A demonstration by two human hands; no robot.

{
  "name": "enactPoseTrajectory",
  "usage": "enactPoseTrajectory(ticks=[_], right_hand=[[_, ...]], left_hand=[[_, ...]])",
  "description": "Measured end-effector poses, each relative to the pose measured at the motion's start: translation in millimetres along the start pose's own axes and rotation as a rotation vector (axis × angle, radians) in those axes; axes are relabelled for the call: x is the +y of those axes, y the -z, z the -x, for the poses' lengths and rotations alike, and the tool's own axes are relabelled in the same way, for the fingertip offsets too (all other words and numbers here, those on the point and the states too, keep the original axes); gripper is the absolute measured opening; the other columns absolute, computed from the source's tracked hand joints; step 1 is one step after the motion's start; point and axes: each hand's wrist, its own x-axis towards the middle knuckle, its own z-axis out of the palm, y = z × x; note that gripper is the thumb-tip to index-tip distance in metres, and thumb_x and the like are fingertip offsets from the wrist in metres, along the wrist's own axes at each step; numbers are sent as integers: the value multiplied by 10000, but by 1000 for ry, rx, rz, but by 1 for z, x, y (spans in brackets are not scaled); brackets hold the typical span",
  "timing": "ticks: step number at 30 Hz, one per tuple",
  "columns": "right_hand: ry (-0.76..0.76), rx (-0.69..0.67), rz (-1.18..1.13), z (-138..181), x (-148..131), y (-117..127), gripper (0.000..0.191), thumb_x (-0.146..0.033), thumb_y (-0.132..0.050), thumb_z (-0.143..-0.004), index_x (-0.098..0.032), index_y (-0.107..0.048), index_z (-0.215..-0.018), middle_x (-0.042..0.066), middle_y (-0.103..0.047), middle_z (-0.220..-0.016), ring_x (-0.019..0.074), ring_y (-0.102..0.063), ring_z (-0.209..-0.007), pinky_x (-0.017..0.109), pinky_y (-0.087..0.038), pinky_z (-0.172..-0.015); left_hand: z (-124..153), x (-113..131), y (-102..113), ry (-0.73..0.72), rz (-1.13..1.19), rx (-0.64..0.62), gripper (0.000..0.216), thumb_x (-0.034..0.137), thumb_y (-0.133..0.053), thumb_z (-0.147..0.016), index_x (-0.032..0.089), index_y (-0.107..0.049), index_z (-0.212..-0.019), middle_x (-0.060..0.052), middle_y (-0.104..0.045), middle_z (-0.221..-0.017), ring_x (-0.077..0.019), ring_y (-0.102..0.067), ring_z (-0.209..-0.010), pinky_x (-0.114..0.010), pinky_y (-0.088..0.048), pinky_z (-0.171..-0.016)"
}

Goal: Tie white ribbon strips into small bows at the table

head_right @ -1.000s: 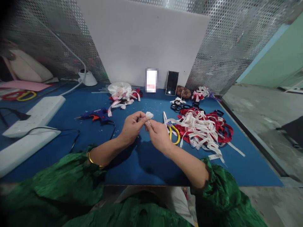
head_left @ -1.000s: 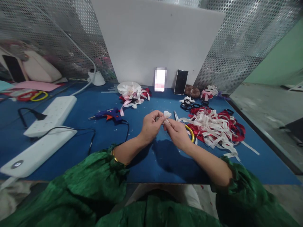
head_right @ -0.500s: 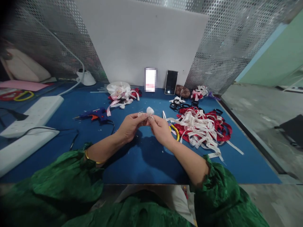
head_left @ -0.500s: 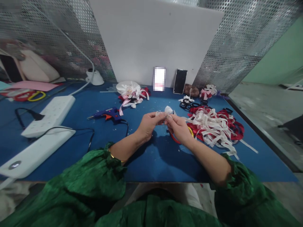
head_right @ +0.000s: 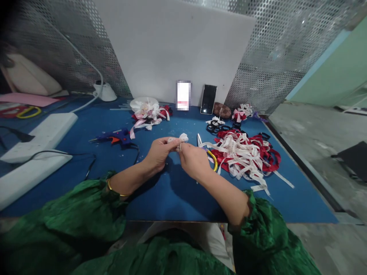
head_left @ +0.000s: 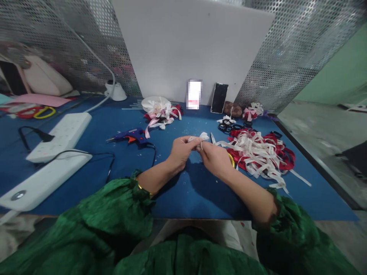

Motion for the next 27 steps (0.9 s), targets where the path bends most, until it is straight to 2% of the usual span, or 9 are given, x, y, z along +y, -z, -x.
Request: enactPoseTrajectory(ticks=[2, 5, 7, 11, 13, 18, 20, 24, 27], right_hand=[[-90, 36, -88, -4, 6, 5, 330, -476, -456, -860, -176, -559, -767, 29, -590, -675, 146, -489, -586, 261, -261, -539], [-210, 136, -421, -11, 17, 10, 428, -549, -425, -854, -179, -566, -691, 8, -573, -646, 135, -493, -609, 248, -313, -570], [-251, 162, -660, -15, 22, 10, 424, -536, -460, -839, -173, -570, -650, 3, -560, -635, 128, -487, -612, 246, -337, -585], [-297, 145, -994, -17, 25, 2, 241, -393, -629, -738, -168, -602, -655, -14, -545, -620, 113, -473, -593, 245, -365, -594], [-284, 177, -1019, -15, 24, -2, 177, -329, -638, -723, -169, -609, -652, -14, -550, -624, 112, -473, -596, 245, -372, -596], [-257, 298, -864, -13, 20, -7, 167, -304, -596, -755, -174, -600, -649, -17, -542, -612, 109, -454, -591, 242, -365, -590], [-293, 262, -874, -13, 19, -6, 215, -344, -585, -770, -172, -587, -640, -16, -537, -608, 108, -453, -584, 243, -363, -583], [-388, 80, -985, -13, 19, -3, 293, -435, -601, -757, -168, -578, -638, -14, -529, -588, 102, -447, -541, 237, -343, -528], [-402, 101, -1091, -12, 18, -5, 269, -399, -665, -701, -169, -561, -610, -22, -518, -565, 96, -442, -527, 229, -345, -515]], left_hand=[[-2, 0, 1, 9, -2, 1, 229, 355, -736, -619, 137, -689, -672, -15, -627, -632, -103, -513, -583, -242, -418, -600], [-4, 1, 3, -11, -76, 8, 234, 367, -747, -610, 145, -679, -637, 6, -587, -582, -88, -462, -553, -229, -377, -567], [-2, 1, 3, 1, -119, -25, 231, 366, -743, -617, 145, -681, -640, 7, -582, -580, -87, -452, -552, -227, -360, -559], [1, 0, 3, 71, -158, -102, 238, 368, -734, -621, 139, -675, -650, 0, -591, -592, -95, -470, -556, -234, -359, -560], [2, -1, 2, 106, -162, -138, 248, 374, -731, -619, 137, -667, -652, -6, -594, -594, -102, -483, -553, -241, -367, -560], [3, 3, 2, 122, -158, -231, 259, 359, -745, -587, 136, -613, -568, 10, -564, -556, -92, -462, -525, -233, -351, -539], [2, 4, 2, 109, -158, -232, 273, 369, -735, -594, 135, -600, -552, 16, -548, -540, -89, -452, -518, -231, -339, -532], [2, 2, 2, 85, -186, -195, 262, 365, -723, -611, 136, -606, -563, 16, -541, -542, -90, -441, -526, -232, -327, -534], [1, 2, 3, 22, -218, -221, 282, 360, -720, -627, 140, -576, -525, 27, -515, -535, -84, -424, -538, -229, -323, -550]])
